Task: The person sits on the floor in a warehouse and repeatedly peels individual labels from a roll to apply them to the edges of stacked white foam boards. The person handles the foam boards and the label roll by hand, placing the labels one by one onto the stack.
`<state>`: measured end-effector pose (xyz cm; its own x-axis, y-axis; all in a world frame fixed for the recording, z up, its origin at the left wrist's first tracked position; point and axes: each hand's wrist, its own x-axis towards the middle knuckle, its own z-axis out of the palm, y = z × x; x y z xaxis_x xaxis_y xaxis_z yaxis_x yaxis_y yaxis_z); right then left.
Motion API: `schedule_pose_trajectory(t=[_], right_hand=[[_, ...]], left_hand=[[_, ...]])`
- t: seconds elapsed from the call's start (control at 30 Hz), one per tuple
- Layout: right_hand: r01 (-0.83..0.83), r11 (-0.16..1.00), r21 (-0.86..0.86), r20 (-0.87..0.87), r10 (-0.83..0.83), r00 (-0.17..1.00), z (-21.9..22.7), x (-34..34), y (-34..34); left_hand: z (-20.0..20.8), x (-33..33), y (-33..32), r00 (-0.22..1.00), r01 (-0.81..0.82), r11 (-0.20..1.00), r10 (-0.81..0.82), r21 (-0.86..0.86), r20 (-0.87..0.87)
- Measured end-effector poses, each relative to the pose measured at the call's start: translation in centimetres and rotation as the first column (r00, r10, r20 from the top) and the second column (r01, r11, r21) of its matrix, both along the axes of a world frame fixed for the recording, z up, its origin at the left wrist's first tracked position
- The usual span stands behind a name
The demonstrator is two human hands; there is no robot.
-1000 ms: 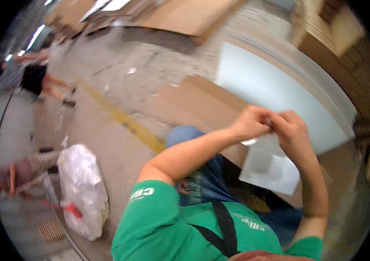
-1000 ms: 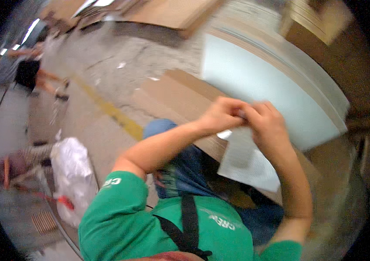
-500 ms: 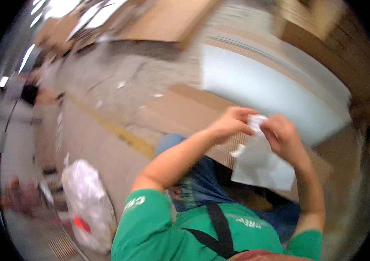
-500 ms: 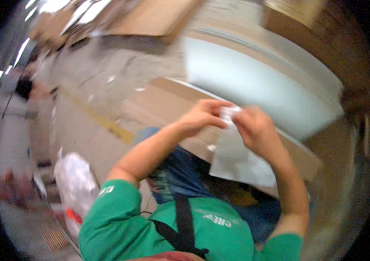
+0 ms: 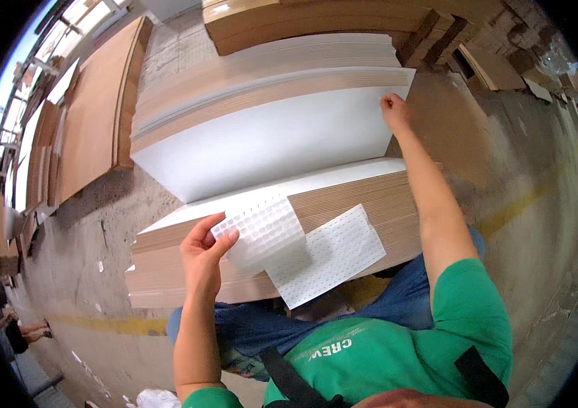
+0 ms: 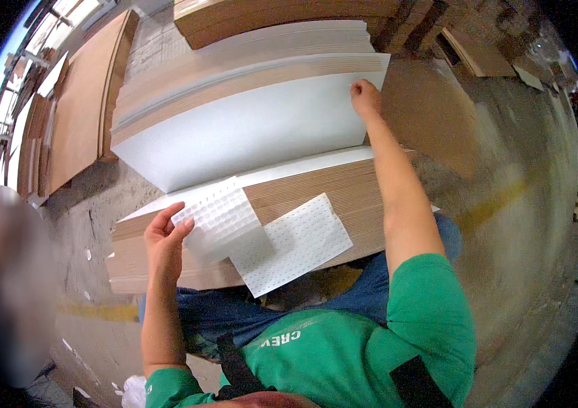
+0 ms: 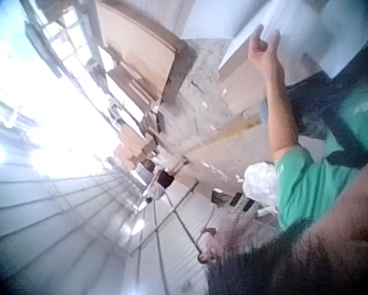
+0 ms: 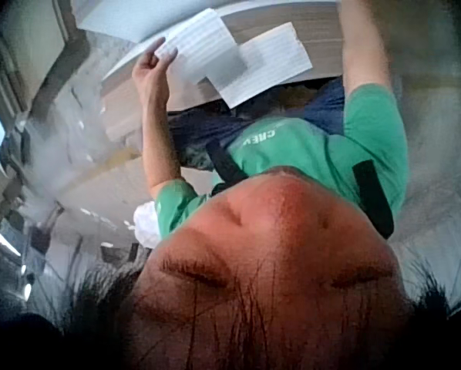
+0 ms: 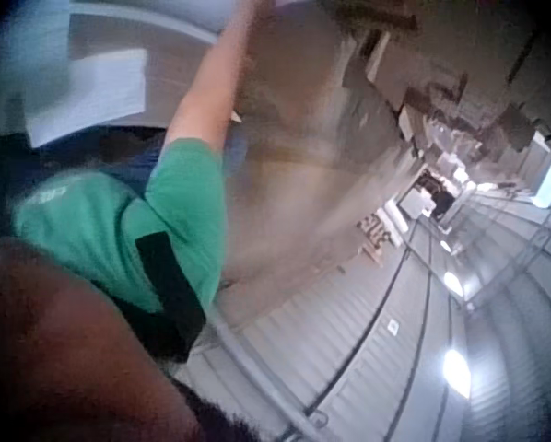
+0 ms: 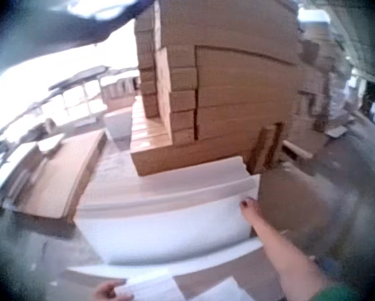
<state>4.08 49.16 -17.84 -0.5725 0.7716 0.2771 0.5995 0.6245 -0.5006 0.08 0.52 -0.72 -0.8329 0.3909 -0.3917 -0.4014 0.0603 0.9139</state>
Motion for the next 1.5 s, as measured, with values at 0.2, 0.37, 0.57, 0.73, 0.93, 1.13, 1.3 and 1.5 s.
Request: schedule_pose_trajectory(t=[0.2, 0.37, 0.57, 0.73, 0.93, 1.13, 1.3, 1.5], right_hand=[[0.004, 0.997, -0.073, -0.085, -0.010, 0.996, -0.3, -0.4, 1.0], [0.084, 0.987, -0.135, -0.332, -0.125, 0.935, -0.8, 2.2, 5.8], [0.007, 0.826, -0.563, -0.390, -0.273, 0.879, -0.5, 2.1, 8.9], [0.127, 0.803, -0.582, -0.247, -0.324, 0.913, -0.5, 1.5, 10.6], [-0.044, 0.577, -0.816, -0.250, -0.282, 0.926, 2.7, 2.4, 9.3], [-0.073, 0.264, -0.962, -0.062, 0.048, 0.997, 5.6, 8.7, 10.5], [-0.037, 0.538, -0.842, 0.008, 0.082, 0.997, 7.8, 10.6, 11.3], [-0.233, 0.756, -0.612, -0.341, 0.014, 0.940, 2.6, 2.8, 6.6]], left_hand=[[-0.1, -0.2, -0.4, 1.000, 0.012, 0.999, -0.013, -0.042, -0.028], [-0.4, -0.4, 0.2, 0.999, 0.042, 0.999, -0.042, 0.010, -0.010], [-1.1, -0.5, 0.0, 0.997, 0.045, 0.999, -0.043, 0.021, -0.064], [-0.7, 0.3, 0.8, 0.997, 0.012, 1.000, -0.012, -0.007, -0.074], [-0.3, 0.3, 0.6, 0.999, 0.009, 1.000, -0.008, 0.014, -0.046], [-0.6, -0.3, -0.5, 0.999, -0.001, 0.999, 0.003, 0.044, -0.043], [-0.1, -0.1, -0.7, 0.999, 0.020, 0.995, -0.015, 0.099, -0.053], [-0.5, -0.1, -0.1, 1.000, -0.011, 0.995, 0.013, 0.102, -0.016]])
